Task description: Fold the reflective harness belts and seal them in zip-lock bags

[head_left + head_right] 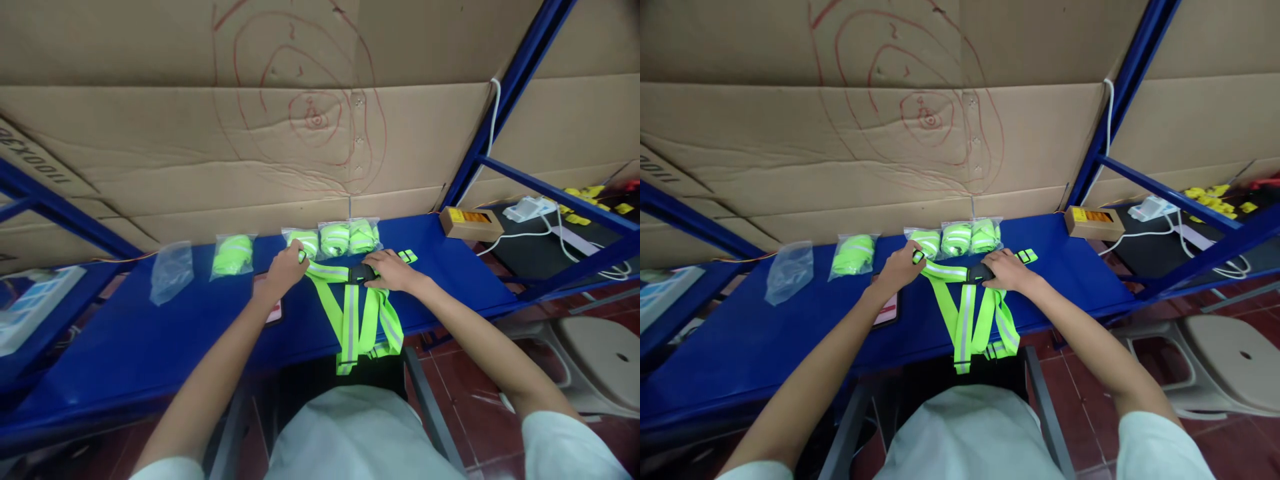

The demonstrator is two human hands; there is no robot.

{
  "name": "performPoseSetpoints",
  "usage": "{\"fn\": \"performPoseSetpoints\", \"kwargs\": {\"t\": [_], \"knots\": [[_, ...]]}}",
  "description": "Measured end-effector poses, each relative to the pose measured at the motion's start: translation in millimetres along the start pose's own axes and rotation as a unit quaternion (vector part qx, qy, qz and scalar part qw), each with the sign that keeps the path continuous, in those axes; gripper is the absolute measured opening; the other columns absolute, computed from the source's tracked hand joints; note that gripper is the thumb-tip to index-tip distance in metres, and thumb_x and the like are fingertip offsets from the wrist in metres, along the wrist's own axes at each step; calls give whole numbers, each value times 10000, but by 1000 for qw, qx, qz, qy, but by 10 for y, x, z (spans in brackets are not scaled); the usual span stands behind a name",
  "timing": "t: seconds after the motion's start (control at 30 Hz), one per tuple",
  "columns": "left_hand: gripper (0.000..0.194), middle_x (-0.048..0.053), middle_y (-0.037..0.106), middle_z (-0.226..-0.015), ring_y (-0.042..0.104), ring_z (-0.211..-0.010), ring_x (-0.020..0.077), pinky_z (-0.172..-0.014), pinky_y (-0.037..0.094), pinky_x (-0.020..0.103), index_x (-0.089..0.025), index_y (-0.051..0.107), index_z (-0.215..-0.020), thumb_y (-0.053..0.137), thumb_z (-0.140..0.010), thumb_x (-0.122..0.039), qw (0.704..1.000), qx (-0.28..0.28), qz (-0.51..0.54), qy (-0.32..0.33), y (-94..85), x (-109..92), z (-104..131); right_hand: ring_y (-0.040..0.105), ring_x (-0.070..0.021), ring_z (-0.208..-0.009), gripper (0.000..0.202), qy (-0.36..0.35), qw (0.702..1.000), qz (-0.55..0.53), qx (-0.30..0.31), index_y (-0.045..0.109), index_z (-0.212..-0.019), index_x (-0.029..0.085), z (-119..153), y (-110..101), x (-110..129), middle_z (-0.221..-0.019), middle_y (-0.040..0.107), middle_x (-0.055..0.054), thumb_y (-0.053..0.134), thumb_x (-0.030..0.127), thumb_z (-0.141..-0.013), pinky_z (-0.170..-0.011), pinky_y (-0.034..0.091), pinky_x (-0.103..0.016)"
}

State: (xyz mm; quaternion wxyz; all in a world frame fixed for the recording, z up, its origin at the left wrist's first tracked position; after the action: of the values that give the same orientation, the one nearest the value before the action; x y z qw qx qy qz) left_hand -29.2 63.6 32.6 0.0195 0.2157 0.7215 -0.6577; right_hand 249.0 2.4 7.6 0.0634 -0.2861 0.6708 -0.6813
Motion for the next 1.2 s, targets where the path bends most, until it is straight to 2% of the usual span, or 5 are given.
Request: {"fn": "performPoseSetpoints", "kwargs": {"t": [0.23,0.37,0.6,0.83,1.2], "knots": [[507,162,523,-1463,474,-1397,301,-1158,370,426,-184,461,-1417,538,-964,-400,988,-22,94,118,-194,-468,289,608,-233,-911,440,-1,999,-50,-19,575,-1155,140,78,-344,278,-1068,669,-106,732,312,-782,-825,443,-320],[684,105,575,-1452,561,-1329,245,-1096,450,338,-251,430,-1489,669,-891,-481,909,148,289,262,-434,-839,445,566,-150,-812,405,-73,982,-174,29,586,-997,169,198,-888,644,-934,643,-16,767,471,-797,-703,424,-239],[628,78,713,-982,665,-887,216,-764,506,274,-157,709,-1031,800,-688,-675,780,190,516,298,-999,-1002,690,450,-83,-633,353,-96,941,-321,45,575,-956,169,463,-1750,1277,-764,542,31,658,510,-916,-551,348,-196],[425,-10,602,-720,542,-623,83,-592,404,185,-149,640,-813,878,-704,-484,735,165,606,257,-1178,-1178,907,409,-76,-624,401,-162,951,-219,147,627,-844,150,632,-1936,1592,-715,489,28,572,524,-976,-539,333,-196],[990,83,696,-1130,609,-1228,375,-852,582,427,-278,589,-1305,561,-601,-973,635,115,718,262,-1173,-1322,1055,574,-114,-800,461,-165,895,-402,-102,648,-806,145,581,-2087,1951,-874,640,-25,585,573,-967,-698,463,-213]]}}
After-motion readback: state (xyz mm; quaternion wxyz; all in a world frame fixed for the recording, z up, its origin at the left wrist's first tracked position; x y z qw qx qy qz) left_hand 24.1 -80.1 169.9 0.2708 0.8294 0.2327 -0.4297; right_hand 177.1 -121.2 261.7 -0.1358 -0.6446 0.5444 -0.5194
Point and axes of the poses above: each hand's wrist, its own z-axis away from the middle knuckle, its own y-axis out of the palm, x = y × z, the point moved 3 cm from there along -z, towards the middle knuckle
